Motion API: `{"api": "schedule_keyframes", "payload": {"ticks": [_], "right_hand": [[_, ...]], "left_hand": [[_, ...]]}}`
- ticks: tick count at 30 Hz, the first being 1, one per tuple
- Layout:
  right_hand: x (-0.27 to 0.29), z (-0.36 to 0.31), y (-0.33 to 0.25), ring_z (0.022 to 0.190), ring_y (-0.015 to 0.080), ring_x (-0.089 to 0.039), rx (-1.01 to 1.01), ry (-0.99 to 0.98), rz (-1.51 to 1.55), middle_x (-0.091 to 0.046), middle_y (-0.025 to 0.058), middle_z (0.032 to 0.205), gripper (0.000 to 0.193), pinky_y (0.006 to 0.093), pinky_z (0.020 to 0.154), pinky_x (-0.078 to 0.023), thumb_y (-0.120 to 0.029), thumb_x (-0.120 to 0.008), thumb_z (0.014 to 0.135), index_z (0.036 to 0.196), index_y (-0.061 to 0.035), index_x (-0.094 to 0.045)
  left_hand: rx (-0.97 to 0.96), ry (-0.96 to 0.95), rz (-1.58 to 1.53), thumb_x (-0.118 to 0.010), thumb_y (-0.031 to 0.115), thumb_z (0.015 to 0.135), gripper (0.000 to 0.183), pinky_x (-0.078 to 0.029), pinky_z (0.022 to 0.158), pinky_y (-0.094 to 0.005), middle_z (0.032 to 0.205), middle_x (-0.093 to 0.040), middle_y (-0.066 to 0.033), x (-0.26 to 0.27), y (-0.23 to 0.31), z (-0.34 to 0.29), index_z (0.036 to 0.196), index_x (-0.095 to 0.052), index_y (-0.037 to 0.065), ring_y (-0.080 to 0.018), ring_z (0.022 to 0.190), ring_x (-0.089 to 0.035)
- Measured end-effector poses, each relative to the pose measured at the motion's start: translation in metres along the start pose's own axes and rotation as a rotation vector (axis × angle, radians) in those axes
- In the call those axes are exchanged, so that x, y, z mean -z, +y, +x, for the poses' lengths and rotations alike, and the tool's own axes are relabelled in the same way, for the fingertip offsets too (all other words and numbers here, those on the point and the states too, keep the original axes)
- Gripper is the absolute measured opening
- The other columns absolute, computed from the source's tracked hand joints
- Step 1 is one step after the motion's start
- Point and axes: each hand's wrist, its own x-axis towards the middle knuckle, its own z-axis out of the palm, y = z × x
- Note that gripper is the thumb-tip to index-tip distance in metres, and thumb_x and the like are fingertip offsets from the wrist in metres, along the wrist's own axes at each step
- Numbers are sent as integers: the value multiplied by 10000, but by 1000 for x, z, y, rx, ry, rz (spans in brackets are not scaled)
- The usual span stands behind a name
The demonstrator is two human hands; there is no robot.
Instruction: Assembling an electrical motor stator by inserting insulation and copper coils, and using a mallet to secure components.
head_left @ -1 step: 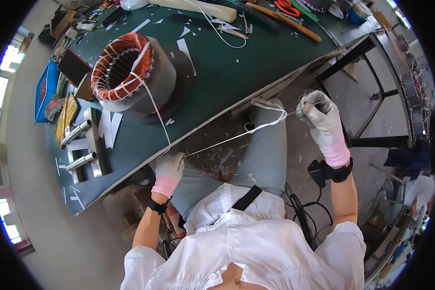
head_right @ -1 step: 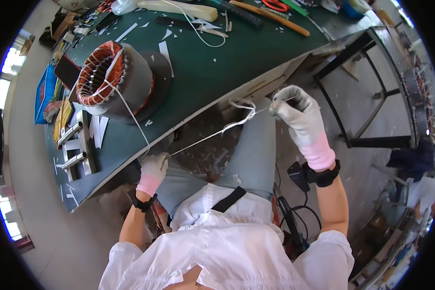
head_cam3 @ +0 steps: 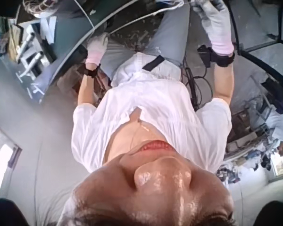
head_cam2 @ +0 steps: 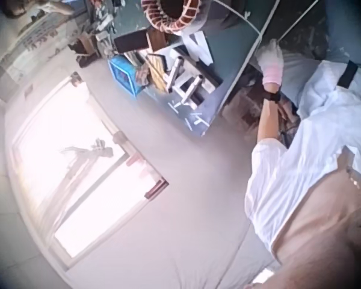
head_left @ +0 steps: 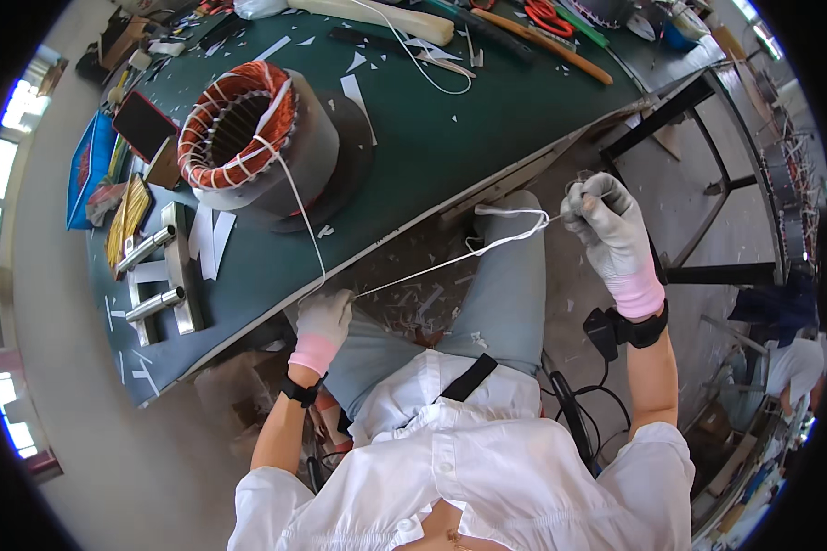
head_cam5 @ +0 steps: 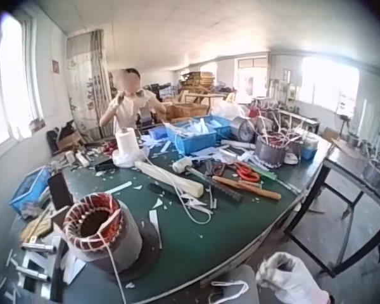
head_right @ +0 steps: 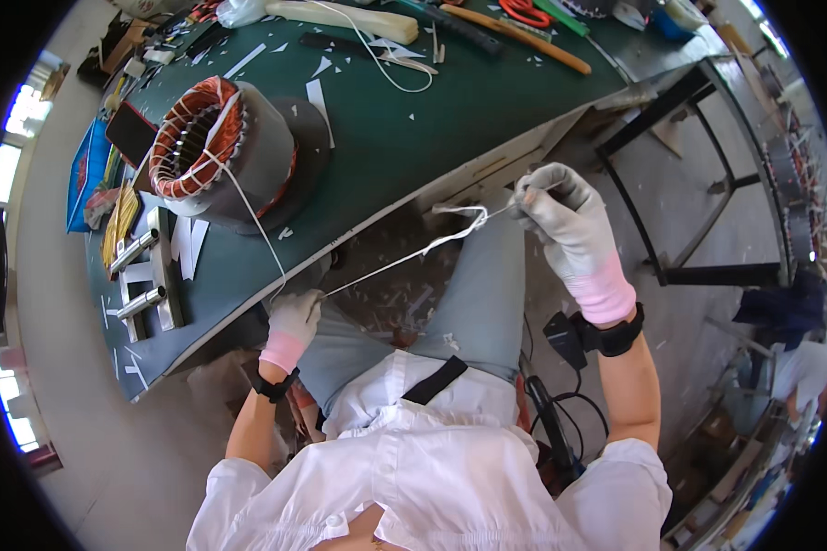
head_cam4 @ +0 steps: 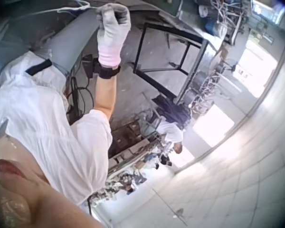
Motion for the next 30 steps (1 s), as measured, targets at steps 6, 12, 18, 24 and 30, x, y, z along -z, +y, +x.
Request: {"api": "schedule_keyframes", "payload": {"ticks": [6,12,18,24,30], "right_hand": [[-16,15,11,954,194,-648,-43,-121,300,-672,60,1035,81,308,833,-515,-99,-648,891,969,-94,-667],[-21,18,2,1018,189,-625,-7,-179,180,-653,89,1082,139,349,924,-478,-129,-577,940,1040,-51,-633],[-17,20,1,991,142,-613,79,-111,-102,-652,62,1005,190,278,892,-463,-119,-545,952,1098,-11,-604],[-16,22,0,956,125,-606,46,-73,-166,-638,23,960,239,236,830,-452,-98,-514,957,1162,5,-581],[-6,31,2,984,144,-609,55,-102,-182,-630,26,956,237,247,852,-469,-76,-497,953,1169,-13,-568]], "left_hand": [[-2,-14,-49,-554,198,865,115,-442,704,-435,735,-627,-50,-4,8,2,946,-615,143,-262,740,-588],[-6,54,-31,-569,208,856,128,-449,669,-434,722,-619,-79,-6,10,3,949,-625,139,-289,711,-581],[-14,15,-66,-571,201,851,142,-447,677,-457,705,-606,-111,-10,2,-2,965,-625,138,-324,684,-578],[31,-12,-46,-576,179,845,172,-446,664,-466,710,-589,-142,-11,4,-5,1000,-638,136,-349,683,-569],[14,26,-40,-553,205,861,126,-434,679,-448,694,-598,-94,-6,5,-6,954,-611,141,-306,683,-571]]}}
